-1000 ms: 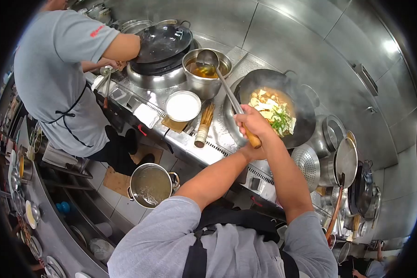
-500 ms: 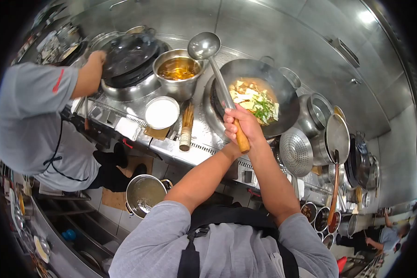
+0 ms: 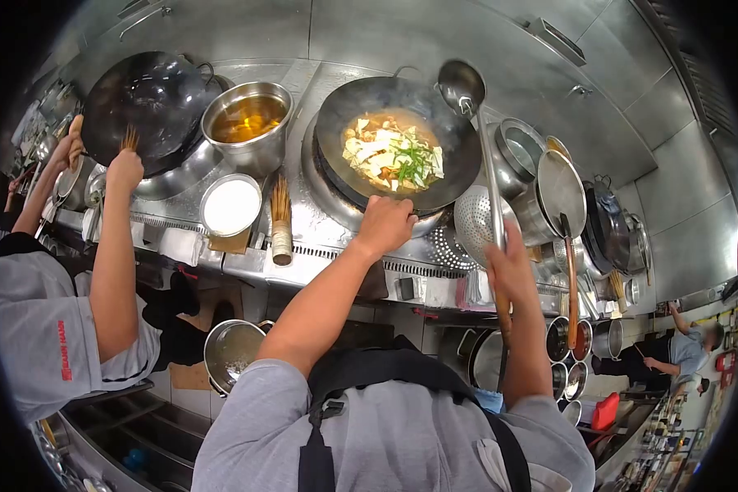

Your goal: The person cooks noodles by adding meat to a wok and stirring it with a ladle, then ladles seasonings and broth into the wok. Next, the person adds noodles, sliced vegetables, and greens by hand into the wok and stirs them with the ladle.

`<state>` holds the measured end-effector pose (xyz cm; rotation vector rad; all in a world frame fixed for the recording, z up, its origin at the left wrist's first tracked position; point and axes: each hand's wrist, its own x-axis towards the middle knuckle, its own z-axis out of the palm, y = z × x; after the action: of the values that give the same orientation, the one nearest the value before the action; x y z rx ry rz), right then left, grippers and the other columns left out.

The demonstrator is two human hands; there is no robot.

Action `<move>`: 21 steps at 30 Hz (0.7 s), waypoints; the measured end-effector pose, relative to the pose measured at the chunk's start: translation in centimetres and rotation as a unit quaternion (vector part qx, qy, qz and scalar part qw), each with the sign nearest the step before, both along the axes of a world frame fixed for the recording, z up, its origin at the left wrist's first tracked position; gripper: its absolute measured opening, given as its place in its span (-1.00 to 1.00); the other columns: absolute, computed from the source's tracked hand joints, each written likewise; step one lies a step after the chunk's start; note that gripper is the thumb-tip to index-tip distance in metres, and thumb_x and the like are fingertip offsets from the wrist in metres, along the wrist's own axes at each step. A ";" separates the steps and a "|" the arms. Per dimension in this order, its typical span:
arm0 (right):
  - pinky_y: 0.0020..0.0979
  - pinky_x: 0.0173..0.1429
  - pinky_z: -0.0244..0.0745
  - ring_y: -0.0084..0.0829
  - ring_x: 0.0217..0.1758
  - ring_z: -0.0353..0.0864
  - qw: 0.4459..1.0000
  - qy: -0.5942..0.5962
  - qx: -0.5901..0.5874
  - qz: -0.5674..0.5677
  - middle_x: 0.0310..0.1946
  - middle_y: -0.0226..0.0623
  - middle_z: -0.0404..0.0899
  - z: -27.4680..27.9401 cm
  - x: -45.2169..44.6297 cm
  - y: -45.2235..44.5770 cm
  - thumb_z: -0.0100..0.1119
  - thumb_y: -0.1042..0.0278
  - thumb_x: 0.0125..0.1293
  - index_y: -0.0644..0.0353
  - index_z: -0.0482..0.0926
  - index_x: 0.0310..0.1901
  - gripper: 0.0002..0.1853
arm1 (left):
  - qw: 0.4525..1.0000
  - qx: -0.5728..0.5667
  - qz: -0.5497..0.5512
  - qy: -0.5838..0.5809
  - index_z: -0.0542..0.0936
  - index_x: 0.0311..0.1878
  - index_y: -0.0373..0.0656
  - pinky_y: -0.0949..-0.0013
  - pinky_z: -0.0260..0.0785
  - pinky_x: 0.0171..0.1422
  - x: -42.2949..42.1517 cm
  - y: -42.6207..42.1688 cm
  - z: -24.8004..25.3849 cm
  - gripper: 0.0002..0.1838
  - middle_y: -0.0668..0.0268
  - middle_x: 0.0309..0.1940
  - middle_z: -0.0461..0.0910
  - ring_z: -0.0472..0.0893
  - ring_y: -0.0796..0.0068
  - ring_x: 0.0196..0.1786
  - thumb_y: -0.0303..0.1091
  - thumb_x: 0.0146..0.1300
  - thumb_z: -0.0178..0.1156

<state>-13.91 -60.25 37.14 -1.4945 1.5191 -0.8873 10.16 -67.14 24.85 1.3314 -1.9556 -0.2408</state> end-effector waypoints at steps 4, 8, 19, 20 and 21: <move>-0.53 -0.67 0.30 -0.62 -0.71 0.38 0.993 -0.016 0.120 -0.005 -0.53 -0.43 0.43 0.4 -1.3 4.7 0.11 0.49 0.37 0.19 0.15 0.49 -0.33 | 1.000 -0.025 0.002 0.003 0.58 -0.32 -0.11 0.06 0.26 0.05 -0.2 -0.3 -0.3 -0.81 0.17 -0.43 0.65 0.59 0.03 -0.25 -0.22 0.27 0.29; -0.33 -0.37 0.53 -0.37 -0.44 0.60 0.997 0.074 -0.031 -0.023 -0.35 -0.29 0.61 -7.3 0.6 2.0 0.16 0.44 0.35 0.24 0.23 0.45 -0.36 | 1.000 -0.014 -0.004 -0.019 0.56 -0.35 -0.12 0.04 0.28 -0.01 -0.5 -0.4 -0.2 -0.82 0.17 -0.45 0.65 0.61 0.04 -0.24 -0.25 0.23 0.32; 0.10 0.03 0.51 0.30 -0.06 0.64 0.961 0.228 0.065 -0.144 -0.04 0.27 0.63 -12.0 -7.5 15.9 0.21 0.34 0.35 0.09 0.05 0.56 -0.20 | 0.999 -0.010 -0.002 -0.031 0.62 -0.33 -0.14 0.06 0.28 0.02 -0.9 -0.4 0.0 -0.82 0.16 -0.45 0.64 0.56 0.04 -0.27 -0.24 0.27 0.33; 0.10 0.02 0.52 0.29 -0.07 0.65 0.951 0.278 0.037 -0.126 0.00 0.26 0.62 -13.8 -8.8 17.0 0.21 0.32 0.35 0.09 0.03 0.57 -0.18 | 0.999 -0.011 0.002 -0.031 0.61 -0.34 -0.14 0.06 0.28 0.02 -1.0 -0.2 0.0 -0.81 0.17 -0.46 0.63 0.55 0.05 -0.28 -0.24 0.27 0.33; 0.09 -0.01 0.53 0.28 -0.08 0.65 0.946 0.297 0.047 -0.116 -0.01 0.24 0.62 -14.8 -9.5 17.9 0.22 0.32 0.35 0.07 0.00 0.57 -0.16 | 0.999 -0.013 0.005 -0.031 0.61 -0.35 -0.15 0.06 0.28 0.03 -1.2 -0.2 0.0 -0.81 0.17 -0.47 0.62 0.55 0.05 -0.28 -0.24 0.27 0.32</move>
<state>-23.40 -42.38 22.38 -1.6174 2.1773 -0.4915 8.96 -67.33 24.82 1.3455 -1.9971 -0.1714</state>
